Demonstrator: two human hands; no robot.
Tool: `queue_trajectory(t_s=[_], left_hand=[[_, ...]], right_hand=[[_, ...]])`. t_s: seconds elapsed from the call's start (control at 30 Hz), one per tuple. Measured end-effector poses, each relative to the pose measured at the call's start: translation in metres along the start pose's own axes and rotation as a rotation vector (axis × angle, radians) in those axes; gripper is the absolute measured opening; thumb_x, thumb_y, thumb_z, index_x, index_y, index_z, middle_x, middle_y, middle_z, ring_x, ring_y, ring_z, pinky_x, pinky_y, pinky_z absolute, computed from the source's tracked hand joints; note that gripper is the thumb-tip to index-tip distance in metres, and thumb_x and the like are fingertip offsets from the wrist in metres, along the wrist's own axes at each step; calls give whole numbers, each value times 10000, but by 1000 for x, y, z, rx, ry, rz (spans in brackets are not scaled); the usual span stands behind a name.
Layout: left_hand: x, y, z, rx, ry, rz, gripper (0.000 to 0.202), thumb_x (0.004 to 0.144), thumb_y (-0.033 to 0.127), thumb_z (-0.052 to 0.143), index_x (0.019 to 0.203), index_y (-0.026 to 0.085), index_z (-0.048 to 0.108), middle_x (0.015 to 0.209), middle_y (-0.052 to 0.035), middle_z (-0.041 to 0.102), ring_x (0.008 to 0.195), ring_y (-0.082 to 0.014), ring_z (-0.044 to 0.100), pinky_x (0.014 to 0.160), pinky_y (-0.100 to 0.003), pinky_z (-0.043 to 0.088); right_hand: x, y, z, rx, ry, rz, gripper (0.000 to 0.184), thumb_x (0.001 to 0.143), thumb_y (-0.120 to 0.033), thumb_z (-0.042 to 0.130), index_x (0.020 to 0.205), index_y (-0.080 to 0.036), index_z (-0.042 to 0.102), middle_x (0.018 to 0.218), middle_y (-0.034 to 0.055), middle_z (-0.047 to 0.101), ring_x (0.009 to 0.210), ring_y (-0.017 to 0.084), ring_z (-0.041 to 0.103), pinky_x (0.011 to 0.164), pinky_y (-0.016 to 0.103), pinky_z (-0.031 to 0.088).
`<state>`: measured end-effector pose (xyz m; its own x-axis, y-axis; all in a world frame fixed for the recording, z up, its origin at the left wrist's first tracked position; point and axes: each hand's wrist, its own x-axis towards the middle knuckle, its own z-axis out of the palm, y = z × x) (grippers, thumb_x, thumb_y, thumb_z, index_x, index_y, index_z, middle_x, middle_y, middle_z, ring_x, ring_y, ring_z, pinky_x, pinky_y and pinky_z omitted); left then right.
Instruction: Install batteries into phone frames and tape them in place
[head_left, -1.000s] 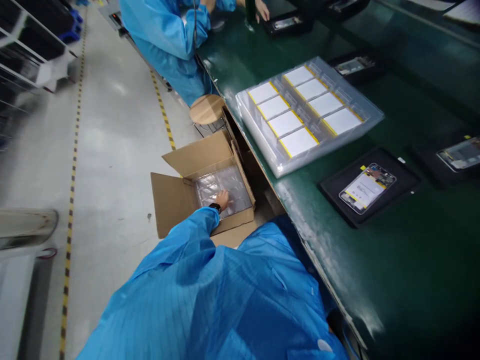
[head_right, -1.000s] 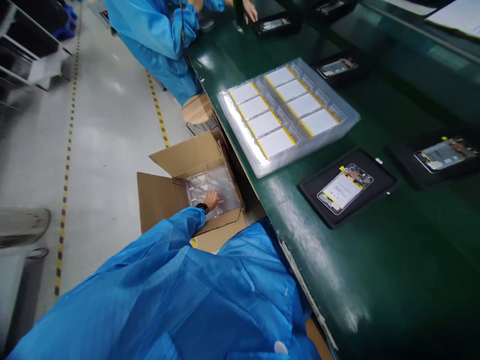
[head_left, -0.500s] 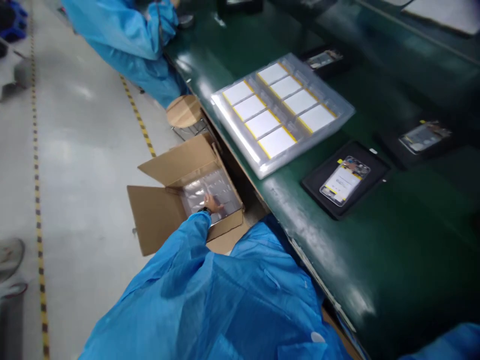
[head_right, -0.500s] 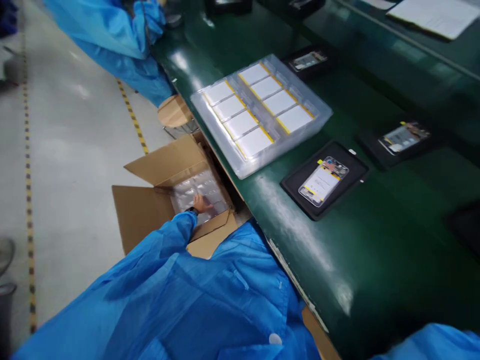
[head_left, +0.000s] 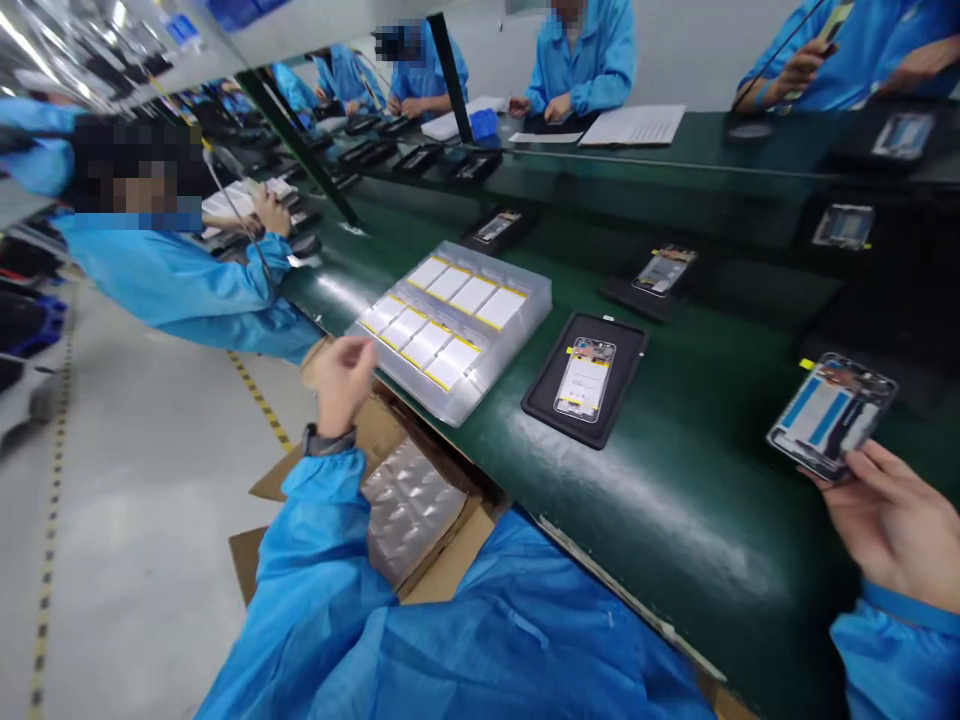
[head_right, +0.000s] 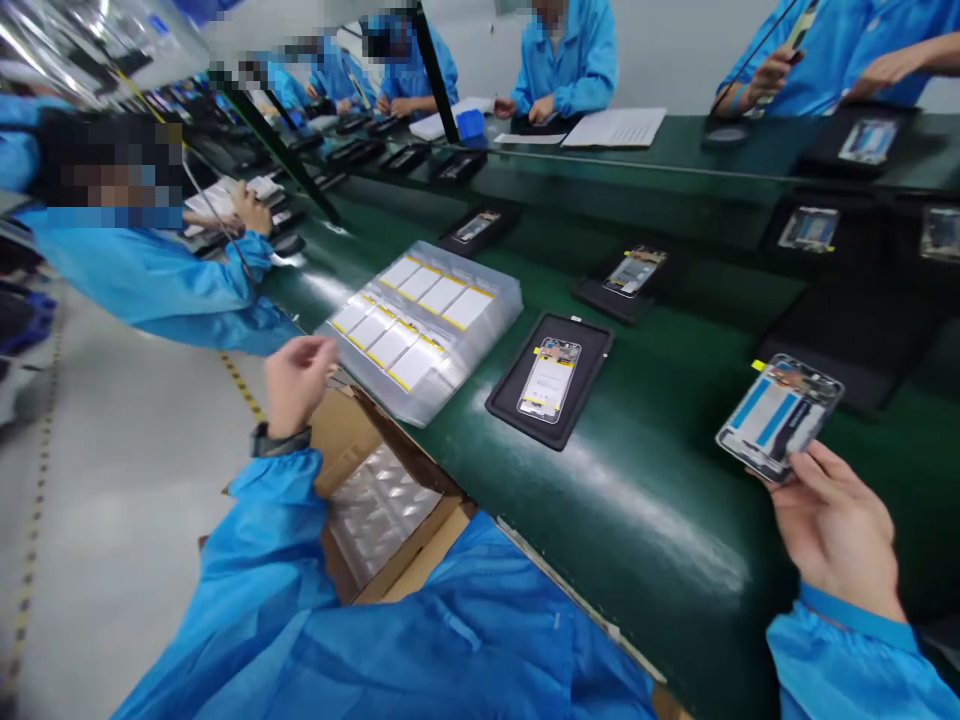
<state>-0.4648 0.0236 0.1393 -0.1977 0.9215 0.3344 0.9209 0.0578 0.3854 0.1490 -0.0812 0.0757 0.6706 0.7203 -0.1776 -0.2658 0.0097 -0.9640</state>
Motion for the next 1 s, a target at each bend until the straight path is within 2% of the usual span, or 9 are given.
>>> queue_trajectory(t_s=[0.07, 0.13, 0.2, 0.27, 0.37, 0.5, 0.67, 0.87, 1.0], left_hand=[[29, 58, 16, 24, -126, 189, 397, 964, 474, 504, 1128, 172, 703, 1085, -97, 745, 930, -241, 706, 886, -374, 564], [52, 107, 41, 123, -217, 367, 381, 957, 464, 543, 1120, 169, 721, 1095, -98, 744, 979, -259, 707, 937, -377, 544], [73, 142, 65, 263, -282, 434, 399, 953, 457, 566, 1156, 147, 715, 1126, -131, 734, 1059, -301, 695, 981, -407, 525], [94, 162, 84, 395, -374, 421, 411, 933, 459, 599, 1164, 139, 715, 1111, -152, 740, 1081, -324, 695, 973, -416, 530], [125, 176, 99, 505, -493, 409, 348, 887, 446, 655, 1059, 157, 744, 985, -142, 765, 1007, -317, 721, 903, -393, 553], [156, 191, 106, 575, -614, 414, 242, 769, 404, 784, 771, 170, 721, 748, -104, 734, 808, -298, 735, 812, -397, 577], [174, 209, 115, 655, -692, 375, 368, 621, 369, 900, 609, 157, 599, 579, -70, 632, 730, -297, 706, 800, -497, 585], [159, 217, 115, 574, -569, 304, 376, 650, 374, 862, 591, 174, 550, 575, -112, 616, 905, -393, 714, 885, -606, 541], [145, 210, 91, 556, -392, 248, 278, 684, 308, 789, 613, 176, 555, 759, -190, 693, 1004, -476, 697, 875, -684, 513]], right_hand=[[1, 11, -5, 57, 9, 24, 311, 508, -202, 839, 811, -252, 794, 1197, 236, 667, 1167, 423, 617, 791, 645, 505], [4, 18, -8, 111, 27, 39, 350, 509, -166, 832, 848, -242, 793, 1146, 215, 673, 1066, 389, 654, 750, 589, 542], [6, 21, -10, 151, 41, 54, 363, 519, -150, 829, 870, -235, 785, 1087, 187, 685, 973, 351, 673, 733, 536, 565], [6, 20, -10, 173, 54, 66, 348, 540, -157, 829, 876, -222, 765, 1017, 167, 697, 914, 324, 680, 731, 493, 574], [4, 20, -8, 182, 35, 82, 338, 593, -194, 824, 917, -201, 726, 931, 146, 707, 882, 301, 688, 732, 440, 572], [3, 21, -8, 180, -8, 87, 374, 631, -220, 804, 987, -191, 692, 907, 122, 730, 861, 272, 696, 710, 380, 564], [3, 20, -9, 193, -38, 105, 411, 597, -246, 818, 979, -197, 674, 885, 75, 746, 848, 242, 700, 665, 318, 553], [3, 22, -9, 192, -39, 96, 397, 612, -287, 829, 970, -241, 664, 883, 49, 747, 801, 243, 708, 645, 340, 572], [2, 25, -8, 200, -75, 75, 431, 651, -302, 833, 1030, -257, 634, 886, 22, 741, 819, 225, 716, 683, 326, 583]])
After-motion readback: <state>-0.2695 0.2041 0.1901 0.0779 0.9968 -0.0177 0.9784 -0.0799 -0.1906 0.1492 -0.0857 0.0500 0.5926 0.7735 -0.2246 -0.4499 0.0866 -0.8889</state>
